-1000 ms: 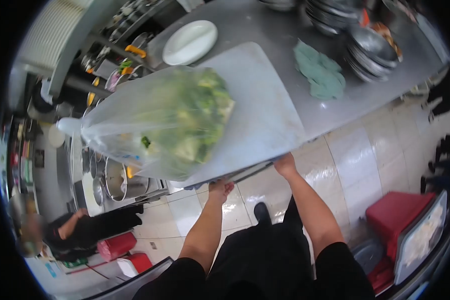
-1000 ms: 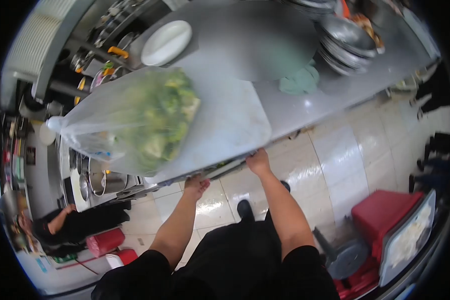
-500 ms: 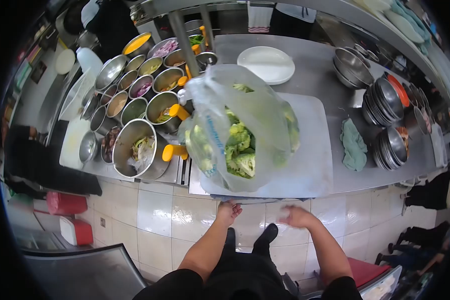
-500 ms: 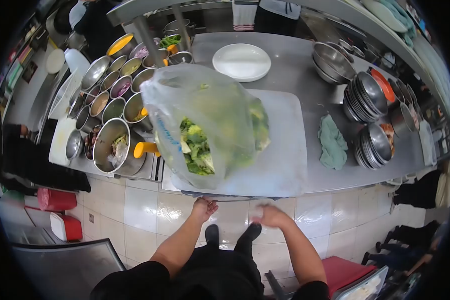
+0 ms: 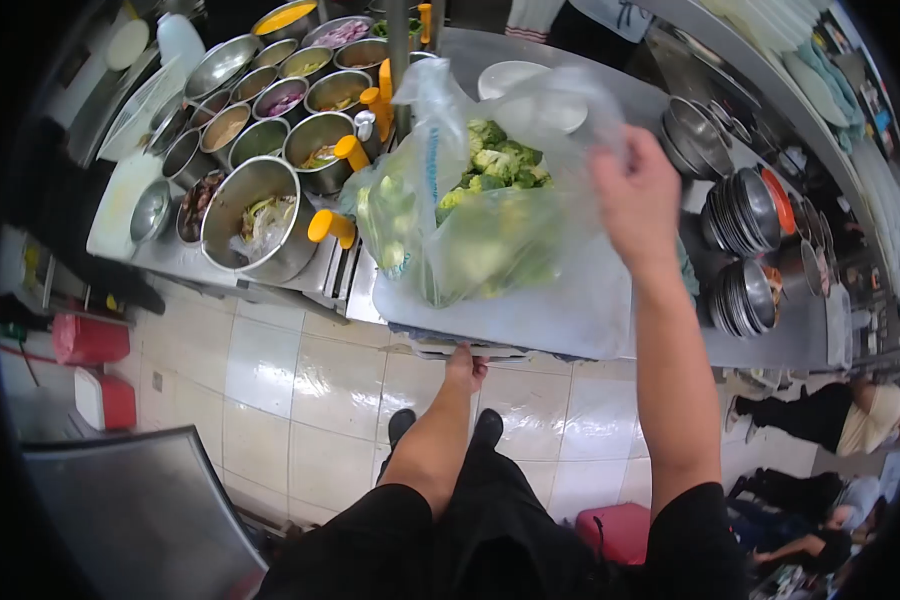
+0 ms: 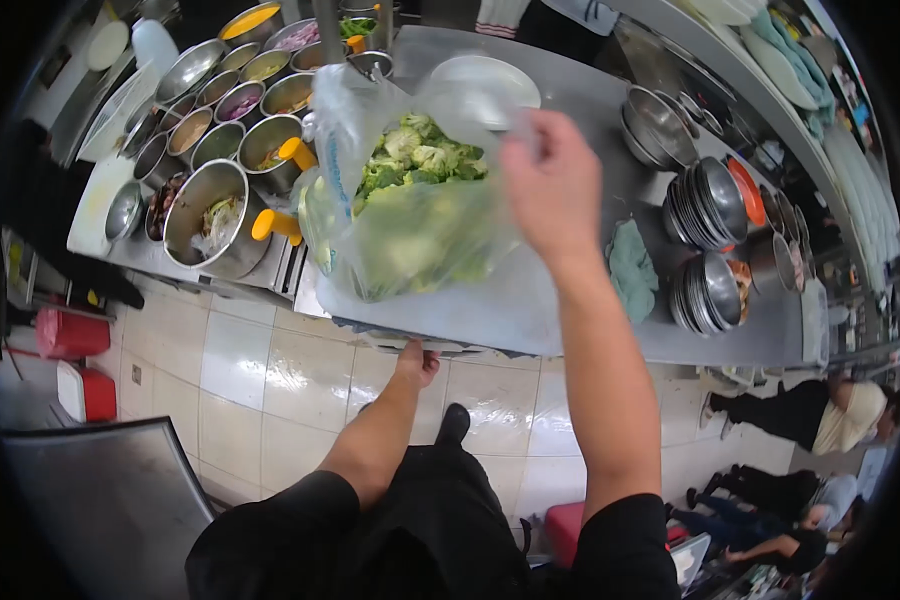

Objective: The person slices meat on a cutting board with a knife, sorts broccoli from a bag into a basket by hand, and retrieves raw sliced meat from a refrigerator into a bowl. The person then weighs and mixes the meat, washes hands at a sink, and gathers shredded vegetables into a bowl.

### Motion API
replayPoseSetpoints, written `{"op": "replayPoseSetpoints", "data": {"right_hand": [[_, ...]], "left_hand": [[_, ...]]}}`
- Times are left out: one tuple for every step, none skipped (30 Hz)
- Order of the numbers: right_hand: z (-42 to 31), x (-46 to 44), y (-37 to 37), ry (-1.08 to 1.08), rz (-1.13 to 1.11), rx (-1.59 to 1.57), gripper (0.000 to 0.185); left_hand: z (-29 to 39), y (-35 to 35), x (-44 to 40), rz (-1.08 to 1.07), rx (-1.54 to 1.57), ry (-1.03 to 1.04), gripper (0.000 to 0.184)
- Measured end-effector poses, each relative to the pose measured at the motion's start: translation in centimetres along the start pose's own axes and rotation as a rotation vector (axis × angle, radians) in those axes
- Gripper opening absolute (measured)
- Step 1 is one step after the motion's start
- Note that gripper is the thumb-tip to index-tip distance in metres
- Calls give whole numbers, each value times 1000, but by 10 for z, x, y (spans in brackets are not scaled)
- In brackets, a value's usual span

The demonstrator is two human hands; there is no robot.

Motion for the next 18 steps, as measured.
{"op": "replayPoseSetpoints", "data": {"right_hand": [[7, 1, -9, 40, -15, -39, 27], [15, 4, -19, 86, -27, -79, 25], [23, 10, -25, 138, -38, -121, 23], [27, 13, -26, 114, -46, -122, 23], [32, 15, -26, 87, -49, -126, 23], [35, 17, -27, 61, -51, -128, 24], [35, 17, -29, 65, -65, -157, 24], [34, 17, -30, 70, -81, -185, 25], [33, 18, -31, 77, -98, -213, 26], [35, 17, -32, 66, -110, -223, 28], [38, 13, -30, 50, -121, -235, 29], [39, 10, -30, 36, -131, -245, 31], [37, 10, -31, 15, -123, -238, 33], [34, 9, -32, -11, -117, -231, 36], [31, 8, -32, -36, -111, -222, 38], [30, 9, -32, -46, -111, -215, 40], [29, 9, -32, -56, -113, -210, 41], [29, 9, -32, -67, -115, -206, 43]], "left_hand": [[5, 5, -3, -5, 30, 14, 22], [7, 9, -5, -7, -10, 36, 22], [9, 9, -5, -4, -53, 57, 21], [13, 12, -4, -4, -100, 86, 21], [17, 18, 15, 34, -86, 160, 20], [17, 20, 34, 38, -82, 202, 20], [16, 22, 52, 42, -79, 241, 19], [13, 21, 64, 48, -77, 278, 19], [3, 12, 70, 34, -52, 242, 19], [-10, -3, 79, 21, -25, 206, 19], [-20, -15, 88, 3, 3, 174, 19], [-28, -25, 109, 17, 52, 177, 19], [-38, -33, 140, 31, 100, 175, 20], [-47, -41, 159, 42, 150, 174, 22], [-54, -56, 166, 33, 133, 185, 23], [-61, -78, 174, 29, 114, 191, 25], [-66, -99, 183, 26, 97, 199, 27], [-69, -117, 194, 35, 56, 223, 29]]}}
Point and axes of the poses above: each hand's wrist, its own x-axis away from the middle knuckle, its own y-axis out of the palm, z = x × y, the point moved 6 cm from there along -x, towards the middle knuckle, and after that the axes turned 5 degrees about z, right-handed, at the moved point
